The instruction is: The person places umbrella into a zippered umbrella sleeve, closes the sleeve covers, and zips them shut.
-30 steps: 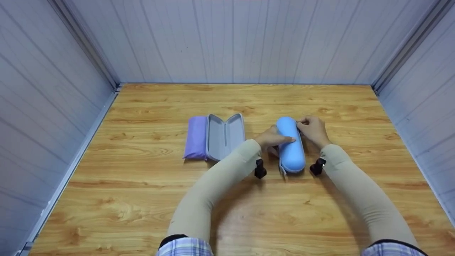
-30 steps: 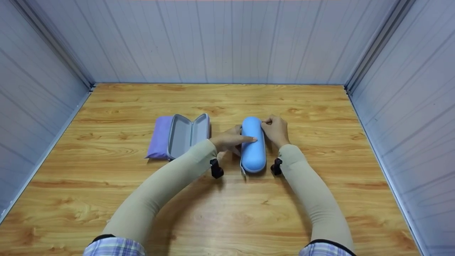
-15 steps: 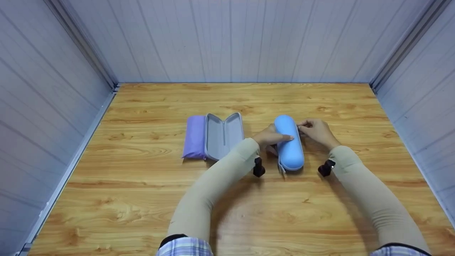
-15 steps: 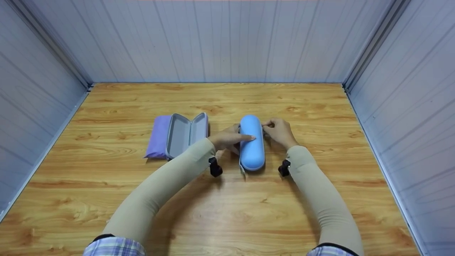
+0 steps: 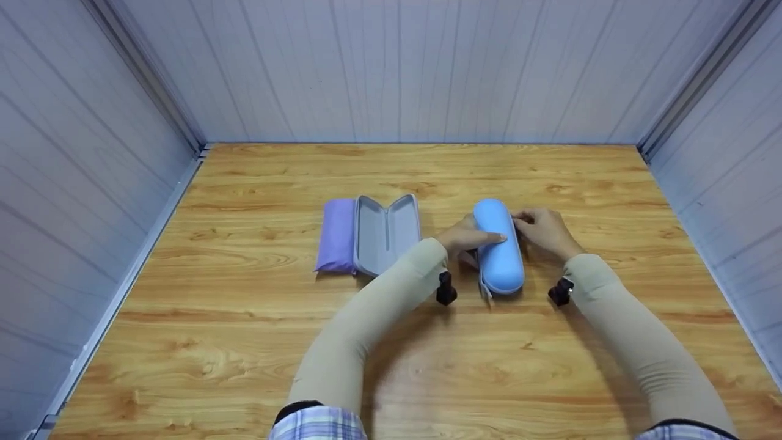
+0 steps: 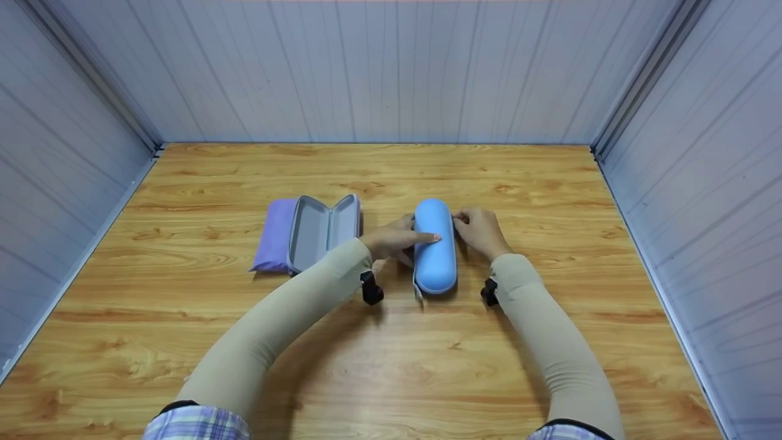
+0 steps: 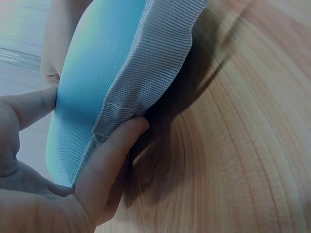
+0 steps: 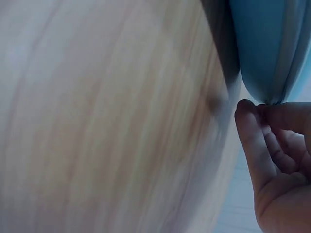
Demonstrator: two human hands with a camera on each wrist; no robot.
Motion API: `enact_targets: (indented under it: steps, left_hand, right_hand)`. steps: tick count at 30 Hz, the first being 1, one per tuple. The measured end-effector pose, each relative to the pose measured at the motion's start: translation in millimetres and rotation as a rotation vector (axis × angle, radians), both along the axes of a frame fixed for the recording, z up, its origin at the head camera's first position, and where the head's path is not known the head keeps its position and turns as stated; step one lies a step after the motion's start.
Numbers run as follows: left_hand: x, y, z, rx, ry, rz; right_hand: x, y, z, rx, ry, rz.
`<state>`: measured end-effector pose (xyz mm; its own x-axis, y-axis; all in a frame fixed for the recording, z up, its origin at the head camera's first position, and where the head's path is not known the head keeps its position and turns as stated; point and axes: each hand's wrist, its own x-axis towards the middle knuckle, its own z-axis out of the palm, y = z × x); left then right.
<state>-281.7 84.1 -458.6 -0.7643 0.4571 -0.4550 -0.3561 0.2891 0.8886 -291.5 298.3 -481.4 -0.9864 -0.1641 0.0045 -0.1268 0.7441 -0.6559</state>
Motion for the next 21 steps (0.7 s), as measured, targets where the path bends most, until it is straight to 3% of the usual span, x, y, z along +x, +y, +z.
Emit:
enact_targets:
  steps: [8, 15, 21]
  left_hand:
    - [-1.2, 0.2, 0.9, 0.021, 0.000, 0.001]
    - [-0.8, 0.9, -1.0, -0.020, 0.000, 0.007]
    - [0.9, 1.1, -0.9, 0.015, 0.014, 0.024]
  right_hand:
    - [3.2, 1.1, 1.0, 0.076, 0.121, 0.061]
    - [9.6, 0.8, 2.9, 0.101, 0.128, 0.094]
    - [14.5, 2.6, 5.0, 0.148, 0.191, 0.138]
